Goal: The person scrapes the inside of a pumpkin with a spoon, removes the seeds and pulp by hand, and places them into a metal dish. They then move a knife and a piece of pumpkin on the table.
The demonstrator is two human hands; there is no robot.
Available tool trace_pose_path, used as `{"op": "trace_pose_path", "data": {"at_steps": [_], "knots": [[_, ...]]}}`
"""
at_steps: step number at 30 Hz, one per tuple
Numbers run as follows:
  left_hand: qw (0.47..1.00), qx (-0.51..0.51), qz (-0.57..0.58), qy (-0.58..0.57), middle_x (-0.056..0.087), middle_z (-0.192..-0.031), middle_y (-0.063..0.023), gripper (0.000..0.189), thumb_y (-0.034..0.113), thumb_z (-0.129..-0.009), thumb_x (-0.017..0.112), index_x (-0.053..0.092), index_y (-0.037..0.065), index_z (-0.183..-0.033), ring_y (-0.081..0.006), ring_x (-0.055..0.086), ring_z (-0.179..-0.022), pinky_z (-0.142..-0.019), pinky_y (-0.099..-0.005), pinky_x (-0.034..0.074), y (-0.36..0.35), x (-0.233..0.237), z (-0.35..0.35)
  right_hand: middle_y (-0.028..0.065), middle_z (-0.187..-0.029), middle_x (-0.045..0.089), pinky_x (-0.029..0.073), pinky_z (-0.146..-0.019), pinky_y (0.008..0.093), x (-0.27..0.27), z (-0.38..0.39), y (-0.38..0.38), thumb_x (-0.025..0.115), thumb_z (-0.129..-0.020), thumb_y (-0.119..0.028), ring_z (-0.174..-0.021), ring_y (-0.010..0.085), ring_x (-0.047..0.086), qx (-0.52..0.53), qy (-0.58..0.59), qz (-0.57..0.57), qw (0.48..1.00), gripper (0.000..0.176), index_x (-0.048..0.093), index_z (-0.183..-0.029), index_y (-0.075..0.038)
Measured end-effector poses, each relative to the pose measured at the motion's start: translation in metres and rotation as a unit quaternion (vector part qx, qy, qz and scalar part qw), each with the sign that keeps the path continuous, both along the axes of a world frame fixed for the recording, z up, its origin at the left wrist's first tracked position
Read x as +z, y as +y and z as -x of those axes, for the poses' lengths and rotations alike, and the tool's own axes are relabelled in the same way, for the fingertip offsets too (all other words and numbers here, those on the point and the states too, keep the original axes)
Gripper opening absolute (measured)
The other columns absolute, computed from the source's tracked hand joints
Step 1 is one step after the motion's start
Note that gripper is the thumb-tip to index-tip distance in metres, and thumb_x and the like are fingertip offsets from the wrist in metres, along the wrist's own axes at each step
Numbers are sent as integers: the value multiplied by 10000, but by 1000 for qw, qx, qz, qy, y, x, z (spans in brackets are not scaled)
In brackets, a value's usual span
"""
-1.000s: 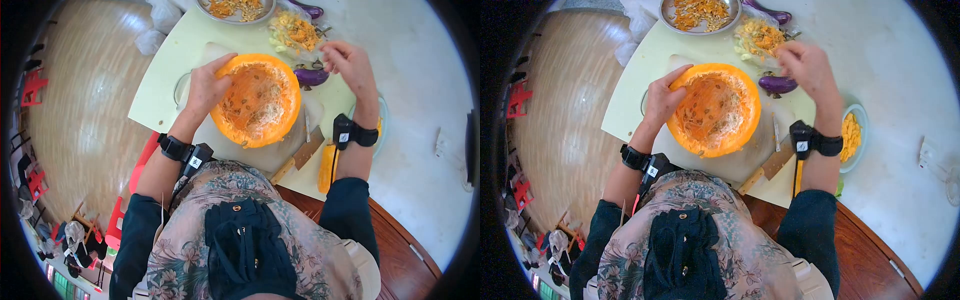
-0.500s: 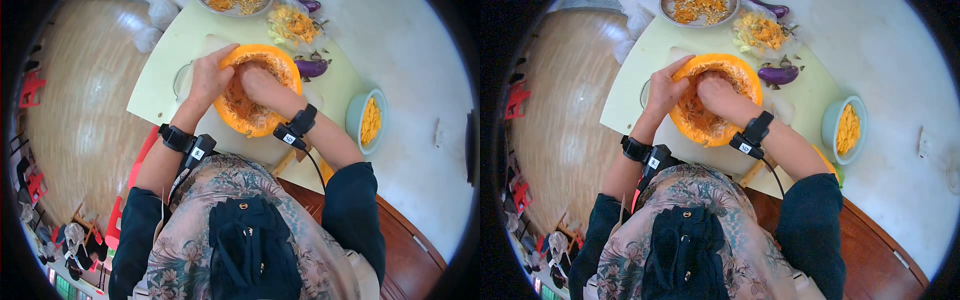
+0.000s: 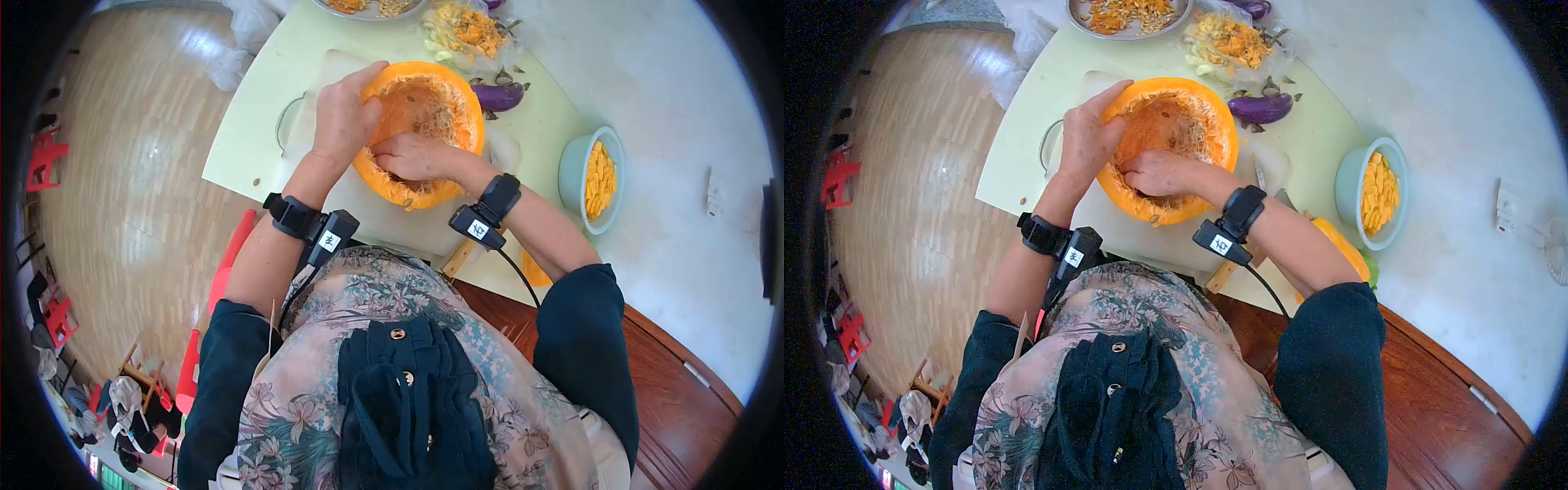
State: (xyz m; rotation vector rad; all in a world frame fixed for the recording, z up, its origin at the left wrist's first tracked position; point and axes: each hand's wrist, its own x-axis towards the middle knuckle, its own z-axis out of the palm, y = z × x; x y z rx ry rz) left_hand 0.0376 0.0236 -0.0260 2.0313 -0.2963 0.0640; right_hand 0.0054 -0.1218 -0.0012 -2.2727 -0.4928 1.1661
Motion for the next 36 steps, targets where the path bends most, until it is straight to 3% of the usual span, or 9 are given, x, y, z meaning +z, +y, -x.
{"op": "trace_pose_path", "data": {"at_steps": [3, 6, 12, 14, 17, 23, 29, 34, 36], "knots": [[1000, 3, 21, -8, 649, -946, -208, 458, -11, -703, 551, 606, 74, -1150, -302, 658, -825, -760, -338, 513, 0, -2, 1, 185, -885, 615, 443, -772, 407, 2, 1, -9, 412, -868, -239, -861, 330, 580, 47, -4, -26, 999, 307, 579, -988, -11], [1000, 0, 19, -6, 653, -940, -199, 457, -5, -708, 559, 602, 76, -1156, -293, 659, -836, -762, -336, 513, 1, -1, 1, 212, -835, 606, 453, -742, 411, 15, 14, -20, 423, -859, -243, -797, 351, 581, -18, 18, -82, 996, 288, 586, -868, -6], [999, 3, 14, 34, 664, -937, -182, 443, 9, -712, 567, 610, 79, -1147, -259, 668, -837, -768, -328, 514, 0, -6, -2, 176, -865, 553, 451, -713, 414, 20, 47, -17, 537, -852, -382, -805, 338, 549, -41, -95, -131, 986, 383, 544, -883, 0], [999, 6, 18, 38, 665, -937, -180, 445, 9, -711, 566, 611, 82, -1148, -254, 669, -832, -767, -324, 514, -1, -5, -2, 159, -829, 496, 442, -722, 379, 13, 65, -6, 666, -774, -399, -782, 308, 535, -56, -320, -101, 940, 431, 511, -902, -18], [999, 7, 21, 42, 667, -935, -178, 451, 8, -711, 562, 612, 88, -1152, -244, 670, -825, -767, -316, 514, -2, -6, -3, 157, -773, 487, 449, -654, 385, 8, 72, 4, 704, -718, -422, -734, 312, 530, -76, -406, -55, 909, 456, 494, -814, -28], [999, 4, 18, 42, 668, -931, -178, 448, 15, -716, 561, 610, 89, -1155, -236, 671, -819, -763, -309, 515, 0, -4, -1, 99, -628, 464, 432, -511, 374, -4, 67, 9, 671, -766, -356, -576, 278, 531, -105, -448, -75, 885, 371, 471, -665, -60], [999, 2, 11, 48, 669, -929, -173, 448, 16, -714, 561, 610, 89, -1153, -230, 672, -815, -758, -307, 518, 0, -1, -1, 69, -600, 488, 445, -461, 337, -4, 65, 5, 640, -808, -275, -523, 225, 541, -77, -473, -82, 874, 313, 493, -612, -80], [999, 3, 14, 51, 670, -924, -174, 448, 17, -712, 563, 611, 90, -1152, -228, 674, -808, -752, -308, 521, 0, -2, -1, 81, -580, 462, 424, -453, 344, -2, 65, 4, 638, -811, -195, -510, 247, 518, -79, -461, -108, 877, 303, 469, -594, -68], [999, 13, 34, 14, 638, -835, -217, 442, 5, -684, 581, 627, 83, -1116, -320, 627, -671, -644, -359, 511, -1, -3, 0, 94, -579, 453, 407, -458, 355, -4, 65, 2, 642, -809, -174, -507, 269, 500, -85, -452, -125, 879, 318, 446, -587, -58]]}}
